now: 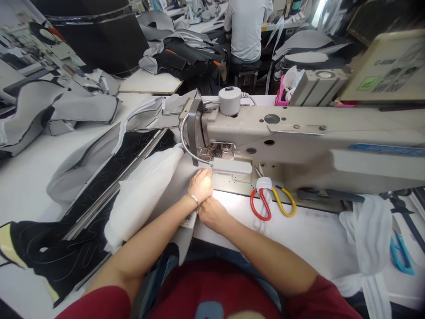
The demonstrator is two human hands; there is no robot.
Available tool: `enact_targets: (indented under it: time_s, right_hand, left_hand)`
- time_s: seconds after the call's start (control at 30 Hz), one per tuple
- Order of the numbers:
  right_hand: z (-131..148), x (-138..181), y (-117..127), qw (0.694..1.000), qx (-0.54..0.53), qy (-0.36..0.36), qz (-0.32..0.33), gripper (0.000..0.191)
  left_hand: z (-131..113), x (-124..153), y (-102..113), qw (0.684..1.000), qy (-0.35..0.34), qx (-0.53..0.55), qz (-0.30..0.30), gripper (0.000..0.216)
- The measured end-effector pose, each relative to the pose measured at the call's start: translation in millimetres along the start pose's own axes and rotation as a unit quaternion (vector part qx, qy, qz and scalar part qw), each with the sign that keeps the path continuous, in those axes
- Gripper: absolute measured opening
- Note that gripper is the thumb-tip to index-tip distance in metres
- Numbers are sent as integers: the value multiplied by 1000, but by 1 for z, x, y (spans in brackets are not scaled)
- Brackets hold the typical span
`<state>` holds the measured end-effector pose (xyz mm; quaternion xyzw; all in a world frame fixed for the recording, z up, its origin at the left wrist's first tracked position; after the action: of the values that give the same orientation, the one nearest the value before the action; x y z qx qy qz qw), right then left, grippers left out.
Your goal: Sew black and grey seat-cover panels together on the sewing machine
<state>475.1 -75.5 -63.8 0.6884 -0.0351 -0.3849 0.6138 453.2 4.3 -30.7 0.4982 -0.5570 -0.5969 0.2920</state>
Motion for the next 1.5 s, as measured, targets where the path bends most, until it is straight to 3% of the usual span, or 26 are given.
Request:
enact_targets:
  time_s: [0.17, 0.27, 0.67, 1.07, 1.5]
  right_hand:
    - [34, 4, 7, 991, -89, 91, 39, 21]
    - [35, 3, 18, 994, -60, 91, 11, 20]
    - [31, 3, 25, 995, -63, 73, 10, 18]
    - [30, 3, 29, 994, -86, 55, -30, 16]
    - [19, 2, 17, 998, -48, 38, -10, 19]
  left_hand:
    - [9, 42, 22, 998, 26, 53, 14, 29]
    - [16, 54, 24, 993, 60, 99, 2, 27]
    - [13, 51, 17, 992, 26, 123, -23, 28]
    - [13, 53, 16, 991, -24, 127, -37, 30]
    - [11, 37, 6, 992, -20, 109, -55, 25]
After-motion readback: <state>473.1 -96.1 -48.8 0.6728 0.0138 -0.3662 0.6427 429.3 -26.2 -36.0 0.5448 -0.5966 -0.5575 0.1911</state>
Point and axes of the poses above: each hand's wrist, its own x-axis away from the middle knuckle, its own y-axis out of the back of the hand, z = x × y, the point moved 5 cm from there along -x, towards the middle knuckle, and after that the axes turned 14 degrees about -z, right-handed, at the moved point
